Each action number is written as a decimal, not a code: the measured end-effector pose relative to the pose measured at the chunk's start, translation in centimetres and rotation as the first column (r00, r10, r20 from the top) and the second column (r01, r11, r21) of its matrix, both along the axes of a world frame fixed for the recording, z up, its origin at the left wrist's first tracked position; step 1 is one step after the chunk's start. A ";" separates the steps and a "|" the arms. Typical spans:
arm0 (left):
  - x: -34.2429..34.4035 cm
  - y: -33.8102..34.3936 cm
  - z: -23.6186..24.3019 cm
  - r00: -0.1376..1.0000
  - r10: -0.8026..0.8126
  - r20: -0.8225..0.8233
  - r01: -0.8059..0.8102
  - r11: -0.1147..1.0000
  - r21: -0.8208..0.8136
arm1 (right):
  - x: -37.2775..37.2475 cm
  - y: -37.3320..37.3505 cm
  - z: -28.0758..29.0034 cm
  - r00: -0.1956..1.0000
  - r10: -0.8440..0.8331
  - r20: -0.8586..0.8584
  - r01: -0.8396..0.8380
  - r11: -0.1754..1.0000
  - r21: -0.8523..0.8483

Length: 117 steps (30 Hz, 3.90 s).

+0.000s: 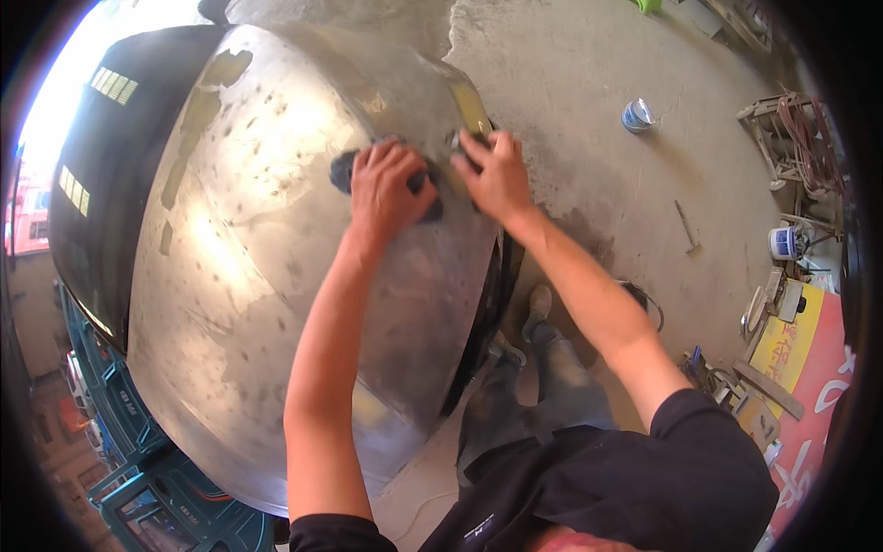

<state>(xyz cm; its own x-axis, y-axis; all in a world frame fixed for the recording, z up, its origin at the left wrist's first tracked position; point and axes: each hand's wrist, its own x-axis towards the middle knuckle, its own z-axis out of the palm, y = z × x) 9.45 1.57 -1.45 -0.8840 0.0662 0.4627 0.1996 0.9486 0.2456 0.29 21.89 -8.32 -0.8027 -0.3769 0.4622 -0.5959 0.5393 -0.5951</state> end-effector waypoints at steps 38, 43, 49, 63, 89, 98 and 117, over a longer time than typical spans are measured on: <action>2.8 0.1 -0.6 0.996 0.054 -0.066 -0.050 0.997 0.052 | 1.7 1.8 -0.8 0.981 0.167 -0.096 -0.160 0.984 0.079; 2.1 1.0 -0.3 0.997 0.052 -0.049 -0.049 0.997 0.064 | -3.8 0.9 0.8 0.986 0.166 0.003 -0.166 0.986 0.034; 2.9 0.4 -0.8 0.996 0.062 -0.070 -0.059 0.997 0.043 | 2.8 3.1 -0.5 0.958 0.285 -0.031 -0.285 0.958 0.019; 1.9 1.1 -0.5 0.997 0.049 -0.061 -0.045 0.997 0.058 | -4.2 0.8 0.6 0.985 0.164 -0.056 -0.166 0.986 -0.023; 2.4 0.4 -0.4 0.998 0.048 -0.040 -0.046 0.997 0.059 | 2.8 -0.5 0.4 0.997 -0.052 -0.061 0.056 0.996 0.072; 2.2 0.3 -0.1 0.997 0.056 -0.054 -0.053 0.997 0.060 | 3.5 -0.8 0.0 0.990 -0.101 -0.102 0.108 0.992 0.061; 2.7 0.3 -0.8 0.995 0.077 -0.058 -0.073 0.995 0.064 | 3.9 0.7 -0.7 0.994 -0.091 -0.067 0.096 0.991 0.088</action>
<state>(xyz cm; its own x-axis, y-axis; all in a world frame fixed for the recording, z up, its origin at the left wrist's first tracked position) 12.10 1.88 -2.24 -0.8559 -0.0298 0.5162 0.1444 0.9449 0.2939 4.20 22.61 -8.97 -0.8068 -0.3443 0.4802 -0.5750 0.6446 -0.5039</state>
